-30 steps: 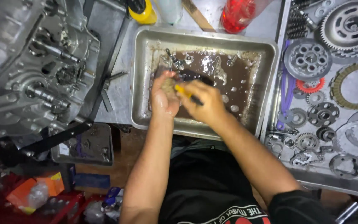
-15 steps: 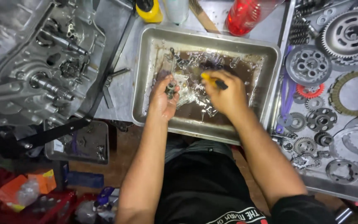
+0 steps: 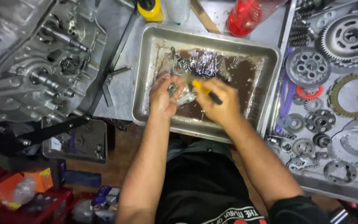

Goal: Cleaning motorcycle engine components in a solvent tray using a brush and liquid

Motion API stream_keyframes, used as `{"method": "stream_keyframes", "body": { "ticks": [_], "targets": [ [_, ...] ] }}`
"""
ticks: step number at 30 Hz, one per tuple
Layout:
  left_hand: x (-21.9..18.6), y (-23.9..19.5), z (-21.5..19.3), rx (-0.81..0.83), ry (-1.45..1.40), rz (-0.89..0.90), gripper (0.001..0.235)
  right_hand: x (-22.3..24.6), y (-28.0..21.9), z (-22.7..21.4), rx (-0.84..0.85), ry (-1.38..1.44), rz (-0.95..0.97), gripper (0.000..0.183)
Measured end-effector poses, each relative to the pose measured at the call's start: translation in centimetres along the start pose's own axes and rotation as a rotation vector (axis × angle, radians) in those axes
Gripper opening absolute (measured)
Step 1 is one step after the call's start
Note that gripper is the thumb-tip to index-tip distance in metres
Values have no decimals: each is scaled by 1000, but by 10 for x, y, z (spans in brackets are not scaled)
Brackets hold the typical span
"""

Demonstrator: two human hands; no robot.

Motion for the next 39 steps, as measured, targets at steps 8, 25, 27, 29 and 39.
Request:
{"method": "stream_keyframes", "body": {
  "ticks": [8, 25, 27, 29, 39],
  "targets": [
    [-19, -25, 24, 127, 379, -23, 20, -6, -1, -9, -77, 115, 112, 19],
    [-55, 9, 41, 28, 1493, 299, 27, -60, -15, -3, 28, -244, 93, 13],
    [-57, 20, 49, 128, 1646, 428, 16, -48, -13, -3, 20, -149, 110, 12],
    [-61, 23, 63, 237, 1794, 563, 13, -47, -16, -2, 10, -57, 128, 12],
    [-58, 20, 76, 279, 1925, 220, 18, -54, -41, -11, 5, -194, 266, 18]
  ]
}}
Point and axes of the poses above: each hand's wrist, its own y-axis towards the middle knuckle, its own z-axis out of the palm, x = y × z, the point moved 8 cm from there along y, towards the middle knuckle, and after that the axes turned 15 degrees about x, right-handed, at the moved point
